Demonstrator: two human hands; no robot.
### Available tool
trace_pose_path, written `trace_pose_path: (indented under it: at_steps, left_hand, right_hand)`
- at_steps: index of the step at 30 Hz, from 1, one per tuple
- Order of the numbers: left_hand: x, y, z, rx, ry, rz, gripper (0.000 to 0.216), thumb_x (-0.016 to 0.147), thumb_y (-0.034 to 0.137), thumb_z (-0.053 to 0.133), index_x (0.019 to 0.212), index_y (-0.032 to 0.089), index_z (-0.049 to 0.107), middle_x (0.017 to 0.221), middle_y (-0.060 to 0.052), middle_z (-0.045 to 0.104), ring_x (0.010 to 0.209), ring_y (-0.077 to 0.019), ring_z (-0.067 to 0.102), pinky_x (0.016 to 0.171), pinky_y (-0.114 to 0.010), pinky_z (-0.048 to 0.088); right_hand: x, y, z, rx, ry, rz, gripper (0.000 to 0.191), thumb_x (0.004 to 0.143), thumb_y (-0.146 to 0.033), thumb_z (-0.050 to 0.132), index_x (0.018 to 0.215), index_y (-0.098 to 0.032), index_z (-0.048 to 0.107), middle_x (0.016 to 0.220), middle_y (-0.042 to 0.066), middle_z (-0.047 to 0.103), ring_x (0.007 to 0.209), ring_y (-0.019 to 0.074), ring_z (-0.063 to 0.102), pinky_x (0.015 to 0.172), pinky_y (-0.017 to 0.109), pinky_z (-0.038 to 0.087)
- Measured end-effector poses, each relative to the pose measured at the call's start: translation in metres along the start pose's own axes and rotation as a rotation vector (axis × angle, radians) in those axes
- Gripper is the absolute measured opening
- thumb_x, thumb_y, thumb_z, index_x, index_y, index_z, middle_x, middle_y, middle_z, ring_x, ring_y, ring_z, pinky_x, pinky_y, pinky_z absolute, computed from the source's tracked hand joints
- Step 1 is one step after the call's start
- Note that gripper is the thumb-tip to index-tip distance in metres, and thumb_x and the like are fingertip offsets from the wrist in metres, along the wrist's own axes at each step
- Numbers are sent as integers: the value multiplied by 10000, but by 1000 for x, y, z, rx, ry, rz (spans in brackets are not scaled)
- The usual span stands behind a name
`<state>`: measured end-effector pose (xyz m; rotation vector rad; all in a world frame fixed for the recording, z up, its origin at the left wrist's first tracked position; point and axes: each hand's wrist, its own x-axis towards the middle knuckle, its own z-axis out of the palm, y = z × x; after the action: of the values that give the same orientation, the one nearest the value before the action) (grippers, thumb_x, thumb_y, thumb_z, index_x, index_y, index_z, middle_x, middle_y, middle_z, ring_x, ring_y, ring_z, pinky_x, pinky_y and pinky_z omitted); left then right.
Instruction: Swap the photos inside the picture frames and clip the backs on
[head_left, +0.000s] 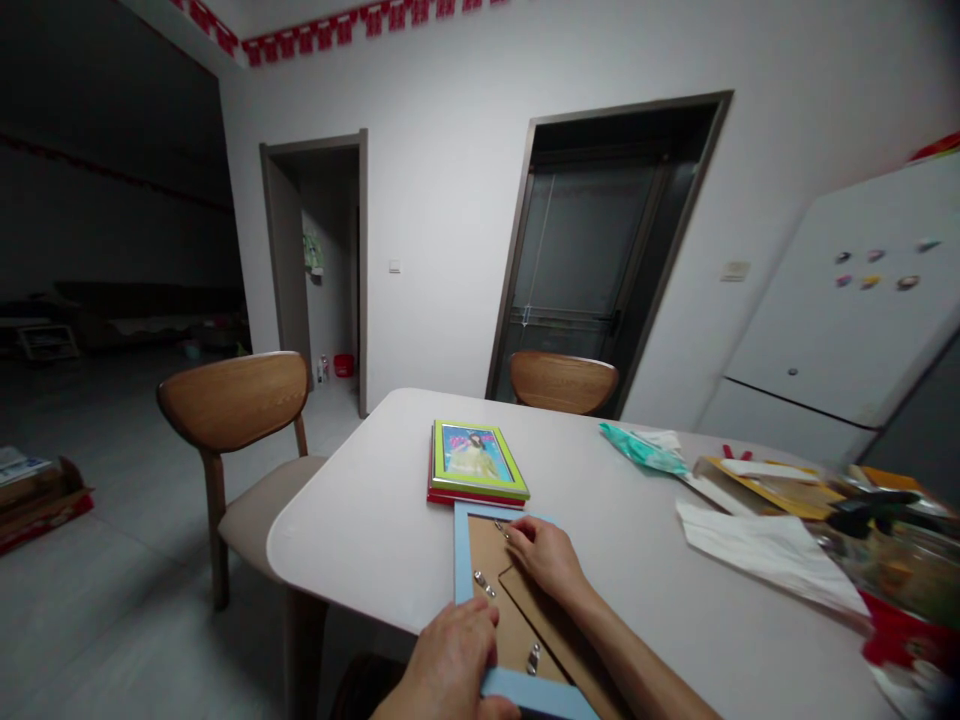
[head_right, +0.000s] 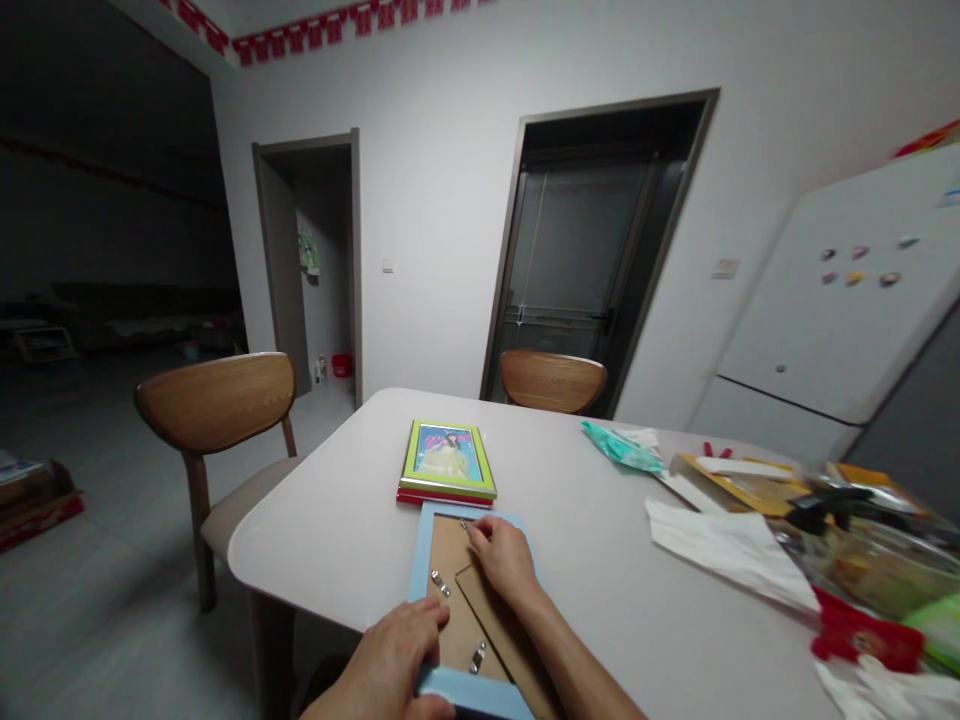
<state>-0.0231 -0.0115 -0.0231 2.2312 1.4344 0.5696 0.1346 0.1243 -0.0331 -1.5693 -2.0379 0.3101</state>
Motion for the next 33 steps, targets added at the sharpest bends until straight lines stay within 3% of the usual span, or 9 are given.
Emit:
trace_pose_path:
  at_steps: [6,13,20,26,33]
  left_hand:
    - [-3,1,0,12,16,11,547,565,298,705,1050,163,492,1237,-87,439,1146,-213,370,984,-322,273]
    - [0,-3,6,17,11,0,681,546,296,716,1142,138,426,1239,-106,432,1141,-231,373,981,-335,278]
    - [-1,0,6,-2,14,-43,675,571,310,693,1163,141,418,1253,-117,418,1144,-227,372,981,-354,269]
    - [2,-6,7,-36,1,-13,559,538,308,717,1044,181,516,1228,-73,454,1134,-209,383,974,-316,275]
    - [-4,5,0,-33,62,-18,469,554,258,705,976,187,513,1161,-40,497,1033,-197,448,912,-293,337]
  right_hand:
    - [-1,-5,4,-73,-16,28,244,734,-302,411,696,-215,636,754,35,664,705,154,582,600,219,358]
    - [24,-9,19,-152,-25,149,184,694,-323,481,629,-203,604,682,43,646,652,155,573,515,222,313]
    - [35,-10,20,-159,-27,203,145,668,-297,507,672,-180,593,712,72,643,666,178,571,505,231,308]
    - [14,-12,0,-42,-51,31,296,777,-298,347,714,-177,609,722,39,646,663,133,558,573,209,349]
    - [-45,-36,-6,10,-184,-263,245,751,-273,427,707,-215,660,735,20,612,749,141,510,690,230,336]
